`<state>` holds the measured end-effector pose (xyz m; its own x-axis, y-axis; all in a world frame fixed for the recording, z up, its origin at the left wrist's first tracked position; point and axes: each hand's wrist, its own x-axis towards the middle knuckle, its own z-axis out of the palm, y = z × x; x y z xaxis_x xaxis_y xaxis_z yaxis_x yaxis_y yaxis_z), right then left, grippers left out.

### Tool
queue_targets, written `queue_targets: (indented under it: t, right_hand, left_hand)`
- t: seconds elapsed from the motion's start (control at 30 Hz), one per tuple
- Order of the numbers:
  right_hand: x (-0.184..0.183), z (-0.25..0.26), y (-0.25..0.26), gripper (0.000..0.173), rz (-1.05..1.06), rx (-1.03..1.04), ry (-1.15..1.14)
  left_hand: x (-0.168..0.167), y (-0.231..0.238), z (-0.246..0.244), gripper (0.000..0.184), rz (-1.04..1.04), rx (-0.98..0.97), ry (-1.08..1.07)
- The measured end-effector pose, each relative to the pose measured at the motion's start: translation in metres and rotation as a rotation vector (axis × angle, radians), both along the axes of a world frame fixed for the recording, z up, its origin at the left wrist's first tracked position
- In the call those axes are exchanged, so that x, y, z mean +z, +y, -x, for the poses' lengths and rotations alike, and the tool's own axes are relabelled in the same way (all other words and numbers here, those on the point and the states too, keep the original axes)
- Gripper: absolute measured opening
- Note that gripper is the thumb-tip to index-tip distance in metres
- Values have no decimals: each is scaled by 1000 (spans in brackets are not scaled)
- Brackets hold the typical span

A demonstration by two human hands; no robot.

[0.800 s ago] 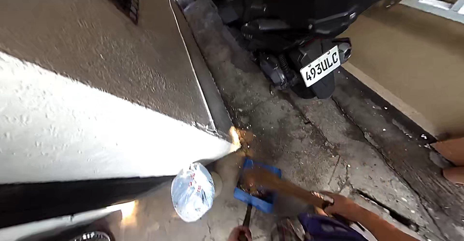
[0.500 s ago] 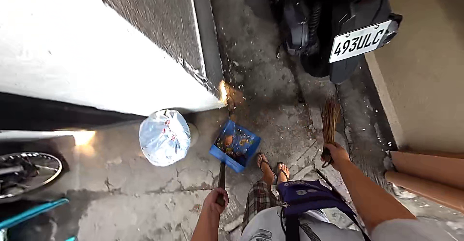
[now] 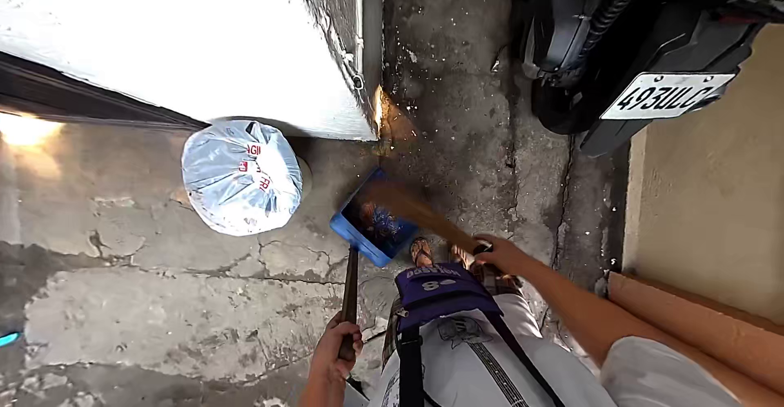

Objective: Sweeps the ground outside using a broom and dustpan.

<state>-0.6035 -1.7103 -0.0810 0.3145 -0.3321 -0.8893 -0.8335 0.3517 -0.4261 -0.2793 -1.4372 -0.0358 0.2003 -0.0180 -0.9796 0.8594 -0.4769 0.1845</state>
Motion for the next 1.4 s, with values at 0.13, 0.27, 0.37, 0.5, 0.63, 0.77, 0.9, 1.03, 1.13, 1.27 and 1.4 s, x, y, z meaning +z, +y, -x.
queue_targets:
  t: [0.13, 0.27, 0.37, 0.5, 0.63, 0.77, 0.9, 1.03, 1.13, 1.27, 1.4]
  right_hand:
    - [4, 25, -82, 59, 128, -355, 96]
    - [-66, 4, -187, 62, 255, -619, 13]
    - [-123, -32, -234, 64, 268, -575, 25]
    - [-156, -76, -192, 63, 223, 97, 88]
    - [-125, -65, -114, 73, 20, 386, 38]
    - [-55, 22, -124, 69, 47, 291, 34]
    - [-79, 112, -100, 73, 185, 57, 251]
    - [-91, 179, -5, 67, 89, -557, 554]
    - [-75, 217, 85, 58, -38, -1003, 708]
    - [-35, 211, 175, 56, -3, -1220, 660]
    - [-24, 156, 189, 57, 151, -1137, 479]
  left_hand:
    - [6, 9, 5, 52, 12, 161, 6]
    - [2, -16, 10, 43, 13, 289, 19]
    - [-8, -51, 19, 39, -63, 288, -4]
    - [-18, -94, 26, 39, -144, 246, -9]
    - [-19, -119, 20, 26, -118, 229, 28]
    - [-18, -127, 19, 18, -119, 228, 62]
    - [-14, -116, 22, 13, -99, 160, 82]
    - [-16, -89, -5, 24, -23, 149, 239]
    - [-21, -74, -34, 27, -8, 171, 387]
    - [-26, -44, -52, 30, 98, 49, 455]
    - [-18, -47, -31, 32, 87, -12, 347]
